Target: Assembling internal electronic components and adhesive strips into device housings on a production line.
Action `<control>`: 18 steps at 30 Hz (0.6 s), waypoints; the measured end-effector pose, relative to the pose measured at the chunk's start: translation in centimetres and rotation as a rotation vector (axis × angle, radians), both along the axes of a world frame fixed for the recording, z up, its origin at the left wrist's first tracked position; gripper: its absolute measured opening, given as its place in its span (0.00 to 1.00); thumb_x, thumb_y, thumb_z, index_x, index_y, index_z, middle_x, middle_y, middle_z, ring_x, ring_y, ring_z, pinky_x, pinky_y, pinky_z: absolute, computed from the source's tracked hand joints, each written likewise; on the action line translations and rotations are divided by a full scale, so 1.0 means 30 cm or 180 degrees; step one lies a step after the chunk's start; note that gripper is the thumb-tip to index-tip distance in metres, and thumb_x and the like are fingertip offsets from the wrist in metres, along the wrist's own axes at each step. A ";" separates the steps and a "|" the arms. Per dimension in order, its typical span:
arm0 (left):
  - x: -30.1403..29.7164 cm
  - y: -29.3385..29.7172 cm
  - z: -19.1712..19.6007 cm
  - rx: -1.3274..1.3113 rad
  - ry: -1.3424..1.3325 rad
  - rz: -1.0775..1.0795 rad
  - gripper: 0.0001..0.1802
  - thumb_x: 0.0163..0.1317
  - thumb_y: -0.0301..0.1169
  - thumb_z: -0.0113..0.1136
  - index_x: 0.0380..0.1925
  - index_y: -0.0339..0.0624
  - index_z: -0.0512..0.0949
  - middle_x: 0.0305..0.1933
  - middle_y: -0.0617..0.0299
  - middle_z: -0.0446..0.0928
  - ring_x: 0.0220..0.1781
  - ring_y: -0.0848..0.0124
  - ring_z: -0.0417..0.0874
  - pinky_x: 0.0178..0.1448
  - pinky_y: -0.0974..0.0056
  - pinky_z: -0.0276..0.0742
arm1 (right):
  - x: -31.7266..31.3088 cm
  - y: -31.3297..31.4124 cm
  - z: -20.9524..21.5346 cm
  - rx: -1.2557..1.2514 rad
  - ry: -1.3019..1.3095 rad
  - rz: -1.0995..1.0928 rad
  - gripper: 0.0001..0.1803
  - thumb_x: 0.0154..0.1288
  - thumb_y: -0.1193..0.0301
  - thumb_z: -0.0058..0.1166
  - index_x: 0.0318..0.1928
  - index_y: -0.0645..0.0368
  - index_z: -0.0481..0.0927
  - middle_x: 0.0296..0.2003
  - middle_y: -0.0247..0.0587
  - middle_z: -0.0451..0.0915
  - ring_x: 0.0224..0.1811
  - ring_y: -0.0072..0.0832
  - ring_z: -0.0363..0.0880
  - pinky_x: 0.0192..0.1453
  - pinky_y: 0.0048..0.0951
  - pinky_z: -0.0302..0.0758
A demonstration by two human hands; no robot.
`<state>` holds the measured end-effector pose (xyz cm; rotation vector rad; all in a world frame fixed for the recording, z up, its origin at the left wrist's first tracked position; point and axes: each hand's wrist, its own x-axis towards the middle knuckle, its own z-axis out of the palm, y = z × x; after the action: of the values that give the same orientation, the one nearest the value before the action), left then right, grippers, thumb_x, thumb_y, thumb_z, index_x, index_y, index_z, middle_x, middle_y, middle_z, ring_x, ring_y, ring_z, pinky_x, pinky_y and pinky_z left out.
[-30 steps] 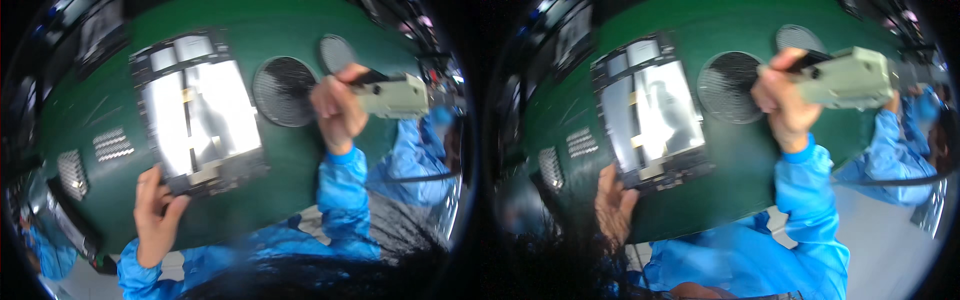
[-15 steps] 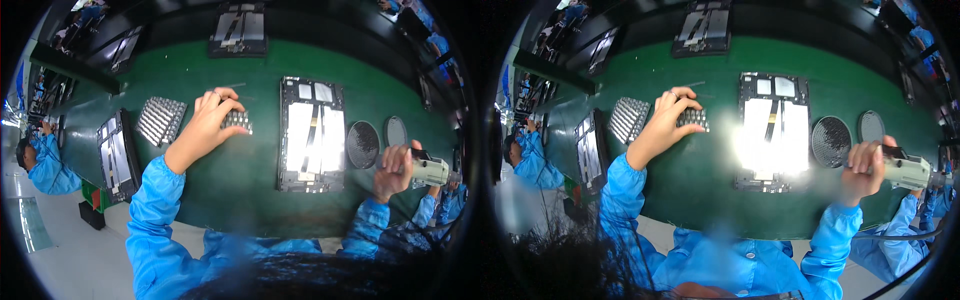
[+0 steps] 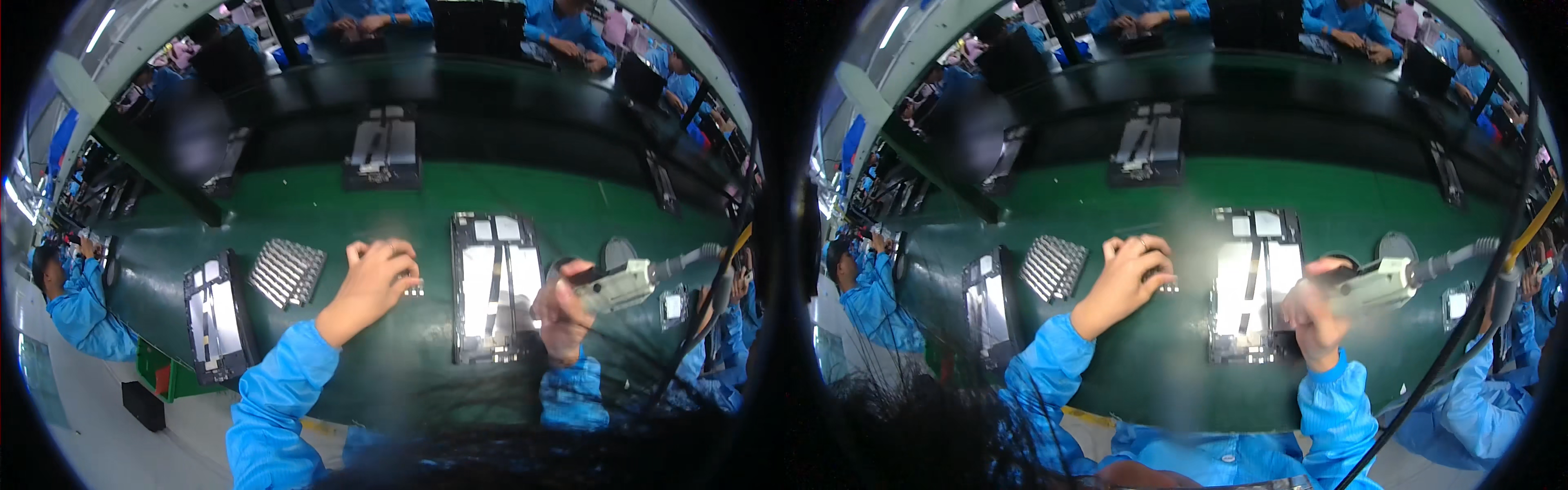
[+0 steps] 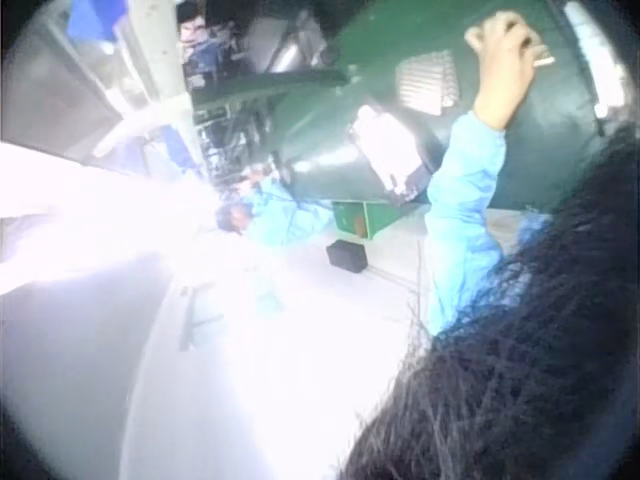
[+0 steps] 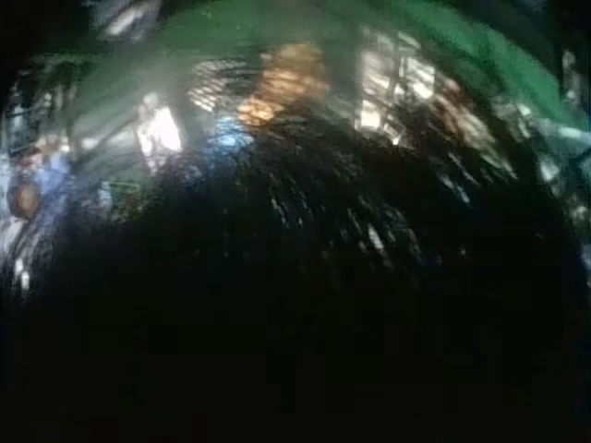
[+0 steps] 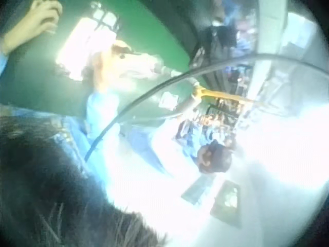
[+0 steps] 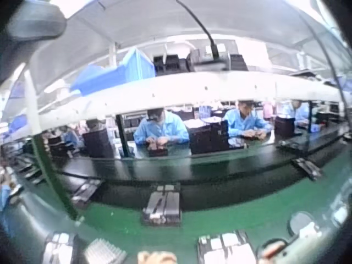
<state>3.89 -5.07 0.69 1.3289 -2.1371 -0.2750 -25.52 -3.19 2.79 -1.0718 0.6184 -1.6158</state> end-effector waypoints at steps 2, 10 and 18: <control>-0.012 0.012 0.026 -0.0093 0.0078 -0.0138 0.03 0.55 0.28 0.67 0.29 0.45 0.82 0.36 0.65 0.79 0.44 0.68 0.78 0.54 0.63 0.61 | -0.073 -0.009 -0.101 0.0159 0.0089 -0.0468 0.14 0.64 0.75 0.52 0.49 0.60 0.68 0.15 0.30 0.62 0.13 0.19 0.59 0.19 0.26 0.61; -0.166 0.114 0.010 0.1864 0.1856 -0.0262 0.09 0.58 0.25 0.65 0.40 0.38 0.84 0.34 0.56 0.83 0.35 0.67 0.80 0.41 0.67 0.73 | 0.015 -0.027 0.010 -0.0162 0.0164 -0.0045 0.13 0.67 0.73 0.46 0.51 0.60 0.69 0.16 0.28 0.58 0.12 0.17 0.54 0.16 0.22 0.56; -0.186 0.152 -0.002 0.2409 0.1865 -0.0007 0.10 0.58 0.29 0.67 0.39 0.38 0.83 0.37 0.60 0.83 0.28 0.72 0.82 0.33 0.66 0.75 | 0.008 -0.004 0.010 -0.0001 0.0222 0.0087 0.14 0.65 0.74 0.48 0.51 0.61 0.68 0.17 0.32 0.61 0.13 0.19 0.58 0.19 0.26 0.61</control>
<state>-1.70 -0.50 0.62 1.3826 -1.5653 -1.3901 -25.28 -3.30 3.09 -1.1362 0.6469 -1.5605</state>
